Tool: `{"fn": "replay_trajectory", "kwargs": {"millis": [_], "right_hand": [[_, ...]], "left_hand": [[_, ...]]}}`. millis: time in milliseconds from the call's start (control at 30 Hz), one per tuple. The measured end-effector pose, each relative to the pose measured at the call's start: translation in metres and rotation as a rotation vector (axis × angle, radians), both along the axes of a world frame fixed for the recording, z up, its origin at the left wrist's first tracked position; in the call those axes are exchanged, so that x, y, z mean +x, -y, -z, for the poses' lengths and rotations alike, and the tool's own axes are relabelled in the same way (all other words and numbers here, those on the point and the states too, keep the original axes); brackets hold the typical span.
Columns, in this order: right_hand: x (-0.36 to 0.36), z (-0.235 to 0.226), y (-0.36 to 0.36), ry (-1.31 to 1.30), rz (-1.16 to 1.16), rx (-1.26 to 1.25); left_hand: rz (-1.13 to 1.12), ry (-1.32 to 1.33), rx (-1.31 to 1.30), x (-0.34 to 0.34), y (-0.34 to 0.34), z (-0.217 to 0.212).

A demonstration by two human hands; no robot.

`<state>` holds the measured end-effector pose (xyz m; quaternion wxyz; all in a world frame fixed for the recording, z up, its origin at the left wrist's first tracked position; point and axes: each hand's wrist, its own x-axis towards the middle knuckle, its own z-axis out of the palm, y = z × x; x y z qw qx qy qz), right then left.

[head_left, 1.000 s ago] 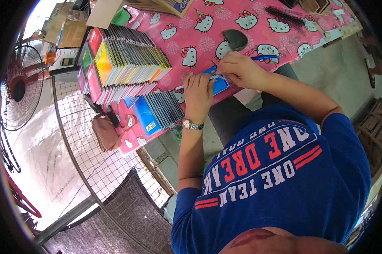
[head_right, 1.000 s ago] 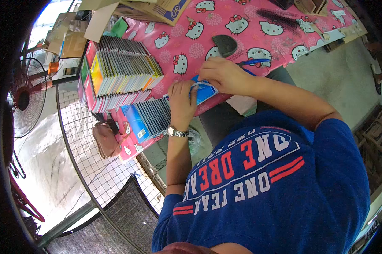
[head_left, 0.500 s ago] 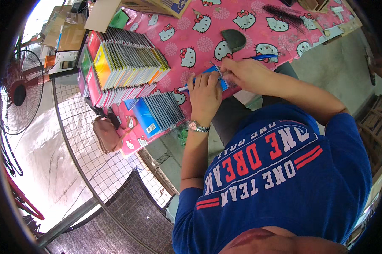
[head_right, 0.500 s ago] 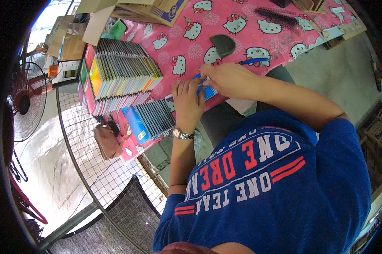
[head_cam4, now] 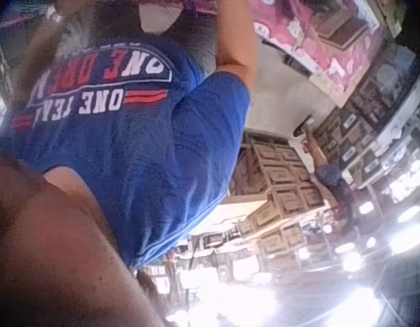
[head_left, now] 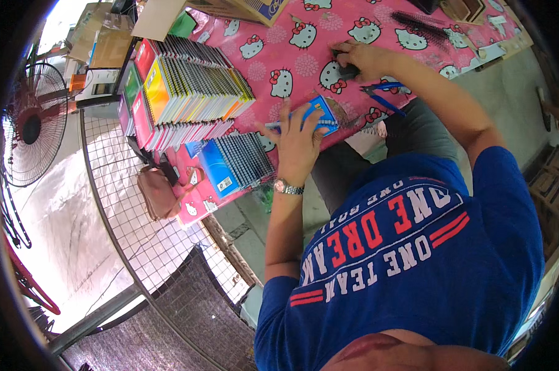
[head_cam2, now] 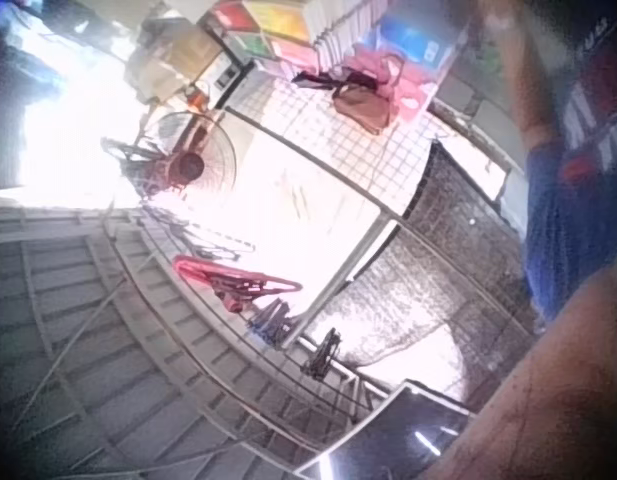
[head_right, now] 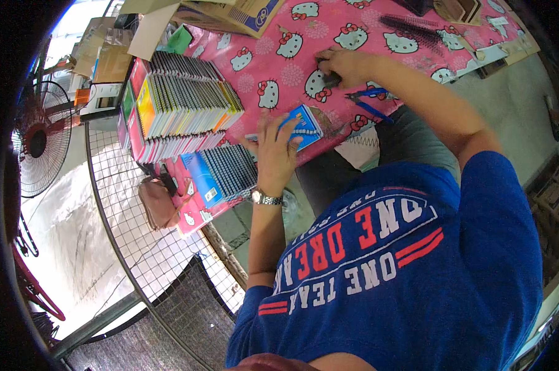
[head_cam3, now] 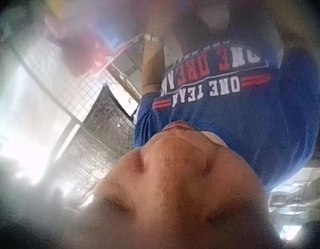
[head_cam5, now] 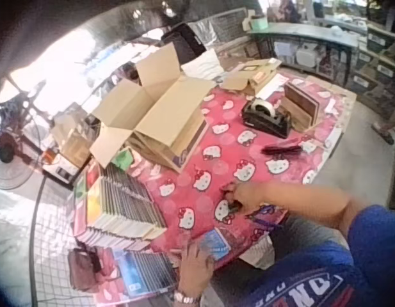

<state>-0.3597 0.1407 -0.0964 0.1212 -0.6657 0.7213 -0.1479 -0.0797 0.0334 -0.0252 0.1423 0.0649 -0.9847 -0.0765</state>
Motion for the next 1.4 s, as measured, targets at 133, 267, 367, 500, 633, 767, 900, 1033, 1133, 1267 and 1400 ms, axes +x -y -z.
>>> {"fn": "replay_trajectory", "kwargs": {"millis": [133, 267, 367, 500, 633, 767, 900, 1033, 1133, 1267, 1400], "right_hand": [[0.047, -0.051, -0.002, 0.843, -0.141, 0.046], [0.060, -0.062, -0.005, 1.219, -0.276, 0.264], [0.052, -0.051, -0.005, 1.671, -0.282, 0.198], [0.055, -0.066, -0.004, 0.967, -0.197, 0.229], [0.055, -0.074, -0.008, 1.378, -0.215, 0.169], [0.053, -0.070, -0.005, 1.170, -0.167, 0.172], [0.057, -0.060, -0.007, 1.570, -0.257, 0.135], [0.055, -0.063, 0.001, 1.341, -0.263, 0.150], [0.056, -0.069, 0.009, 1.309, -0.239, 0.189], [0.063, -0.061, 0.014, 1.711, -0.269, 0.179], [0.057, -0.058, 0.028, 1.062, -0.245, 0.237]], "left_hand": [[-0.202, -0.002, 0.043, 0.011, 0.002, 0.012], [-0.159, -0.003, 0.150, 0.008, 0.003, 0.012], [-0.136, -0.029, 0.129, 0.004, -0.001, 0.010], [-0.160, -0.041, 0.170, 0.001, -0.002, 0.007], [-0.170, -0.045, 0.161, -0.001, -0.002, 0.005], [-0.159, -0.037, 0.180, -0.002, -0.002, 0.003], [-0.191, -0.045, 0.154, -0.002, -0.003, 0.005], [-0.172, -0.081, 0.213, -0.002, 0.005, 0.003], [-0.162, -0.105, 0.241, -0.001, 0.008, 0.002], [-0.194, -0.124, 0.275, 0.006, 0.015, 0.001], [-0.175, -0.176, 0.291, 0.007, 0.026, 0.000]]}}
